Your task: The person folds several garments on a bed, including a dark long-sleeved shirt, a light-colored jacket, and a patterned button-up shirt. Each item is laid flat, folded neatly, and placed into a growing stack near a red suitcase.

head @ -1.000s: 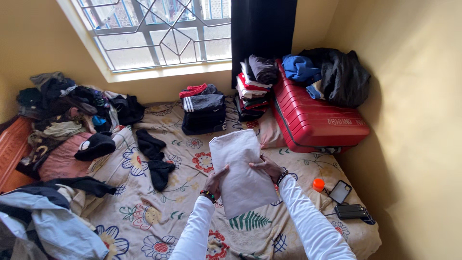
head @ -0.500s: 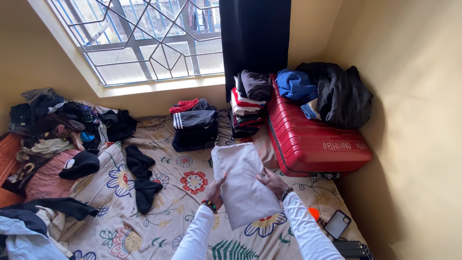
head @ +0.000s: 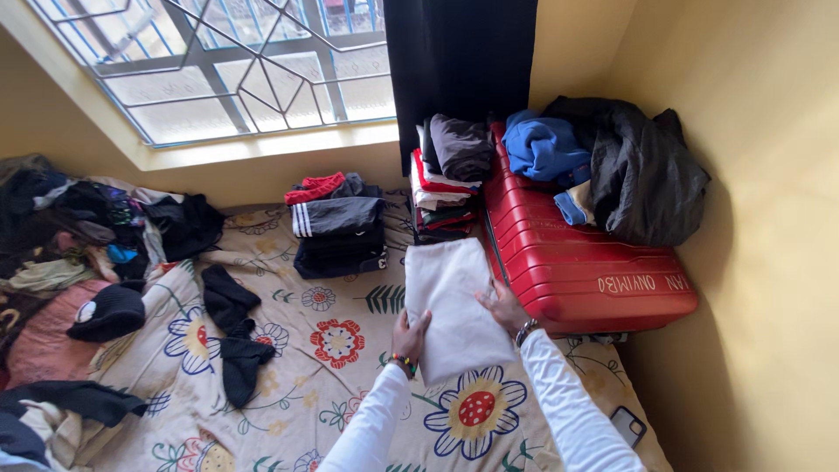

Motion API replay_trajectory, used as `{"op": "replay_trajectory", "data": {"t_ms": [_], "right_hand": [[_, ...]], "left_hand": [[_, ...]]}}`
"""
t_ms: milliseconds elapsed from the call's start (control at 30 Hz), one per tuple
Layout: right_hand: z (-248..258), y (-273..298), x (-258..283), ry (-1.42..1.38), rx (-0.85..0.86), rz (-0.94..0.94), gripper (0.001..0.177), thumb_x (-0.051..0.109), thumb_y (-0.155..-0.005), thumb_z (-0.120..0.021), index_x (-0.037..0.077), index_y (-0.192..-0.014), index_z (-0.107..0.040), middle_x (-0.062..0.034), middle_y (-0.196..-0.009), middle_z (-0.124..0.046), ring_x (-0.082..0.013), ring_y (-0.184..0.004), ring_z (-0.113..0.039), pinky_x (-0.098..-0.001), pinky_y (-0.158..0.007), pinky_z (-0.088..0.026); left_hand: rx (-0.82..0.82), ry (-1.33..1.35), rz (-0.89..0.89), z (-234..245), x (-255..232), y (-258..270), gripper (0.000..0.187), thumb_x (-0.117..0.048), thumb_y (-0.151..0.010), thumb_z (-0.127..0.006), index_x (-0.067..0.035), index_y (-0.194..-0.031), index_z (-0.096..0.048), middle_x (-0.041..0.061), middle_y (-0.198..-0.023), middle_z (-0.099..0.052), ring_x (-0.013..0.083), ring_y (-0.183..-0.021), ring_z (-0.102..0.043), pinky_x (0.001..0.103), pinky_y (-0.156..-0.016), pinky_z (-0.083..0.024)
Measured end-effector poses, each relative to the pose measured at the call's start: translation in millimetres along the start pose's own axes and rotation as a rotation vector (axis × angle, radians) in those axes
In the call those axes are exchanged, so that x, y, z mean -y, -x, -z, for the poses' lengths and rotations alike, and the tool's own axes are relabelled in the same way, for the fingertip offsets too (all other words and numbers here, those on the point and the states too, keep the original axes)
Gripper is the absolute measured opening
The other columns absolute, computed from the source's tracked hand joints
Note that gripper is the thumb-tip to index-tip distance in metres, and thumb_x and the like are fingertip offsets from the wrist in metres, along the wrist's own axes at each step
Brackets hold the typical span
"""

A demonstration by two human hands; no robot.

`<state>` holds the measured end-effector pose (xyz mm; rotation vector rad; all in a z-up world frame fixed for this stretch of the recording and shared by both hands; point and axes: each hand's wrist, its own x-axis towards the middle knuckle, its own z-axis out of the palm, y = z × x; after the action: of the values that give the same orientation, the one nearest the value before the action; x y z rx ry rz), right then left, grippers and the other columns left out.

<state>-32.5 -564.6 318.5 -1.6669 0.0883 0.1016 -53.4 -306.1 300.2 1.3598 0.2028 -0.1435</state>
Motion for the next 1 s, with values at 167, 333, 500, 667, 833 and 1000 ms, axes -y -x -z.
{"op": "replay_trajectory", "data": {"t_ms": [167, 333, 500, 667, 833, 1000], "right_hand": [[34, -84, 52, -0.058, -0.005, 0.150, 0.053, 0.023, -0.093, -0.070, 0.001, -0.139, -0.056, -0.0069, -0.129, -0.069, -0.0160, -0.116, -0.064, -0.0313, -0.101, -0.049], [69, -191, 104, -0.012, -0.110, 0.243, 0.048, 0.024, -0.093, -0.072, -0.002, -0.133, -0.062, -0.0085, -0.124, -0.071, -0.0158, -0.110, -0.065, -0.0314, -0.098, -0.051], [103, -295, 139, 0.037, -0.172, 0.301, 0.045, 0.026, -0.094, -0.073, -0.002, -0.129, -0.064, -0.0073, -0.119, -0.073, -0.0137, -0.104, -0.067, -0.0302, -0.093, -0.052], [135, -408, 166, 0.033, -0.283, 0.188, 0.051, 0.035, -0.093, -0.072, -0.003, -0.128, -0.066, -0.0145, -0.112, -0.075, -0.0221, -0.093, -0.069, -0.0384, -0.083, -0.057], [114, -460, 129, 0.880, -0.463, 0.097, 0.077, 0.062, -0.091, -0.059, 0.012, -0.149, -0.050, -0.0238, -0.132, -0.065, -0.0392, -0.119, -0.065, -0.0498, -0.099, -0.054], [79, -462, 85, 1.021, -0.238, 0.105, 0.079, 0.065, -0.096, -0.050, 0.011, -0.153, -0.044, -0.0247, -0.149, -0.051, -0.0447, -0.136, -0.049, -0.0505, -0.116, -0.038]], "left_hand": [[0.090, 0.064, -0.153, -43, -46, -94, 0.044, -0.025, -0.091, -0.076, -0.001, -0.126, -0.065, 0.008, -0.114, -0.074, 0.0139, -0.099, -0.068, 0.027, -0.086, -0.053], [0.150, 0.024, -0.254, -85, -107, -212, 0.043, -0.026, -0.092, -0.077, 0.001, -0.124, -0.066, 0.007, -0.108, -0.075, 0.0125, -0.093, -0.066, 0.028, -0.080, -0.054], [0.165, -0.105, -0.396, -124, -157, -327, 0.050, -0.032, -0.089, -0.079, 0.002, -0.125, -0.066, 0.009, -0.106, -0.076, 0.0140, -0.093, -0.069, 0.029, -0.080, -0.056], [0.057, -0.188, -0.138, -162, -205, -442, 0.109, -0.044, -0.085, -0.081, -0.003, -0.159, -0.013, 0.029, -0.123, -0.066, 0.0315, -0.108, -0.067, 0.038, -0.084, -0.058], [0.201, -0.927, -0.388, -164, -163, -452, 0.110, -0.033, -0.088, -0.083, -0.025, -0.163, -0.003, 0.037, -0.156, -0.019, 0.0505, -0.142, -0.035, 0.049, -0.111, -0.042], [0.366, -0.767, -0.605, -162, -125, -421, 0.093, -0.008, -0.089, -0.072, -0.023, -0.164, -0.020, 0.029, -0.161, -0.025, 0.0463, -0.142, -0.043, 0.042, -0.112, -0.049]]}}
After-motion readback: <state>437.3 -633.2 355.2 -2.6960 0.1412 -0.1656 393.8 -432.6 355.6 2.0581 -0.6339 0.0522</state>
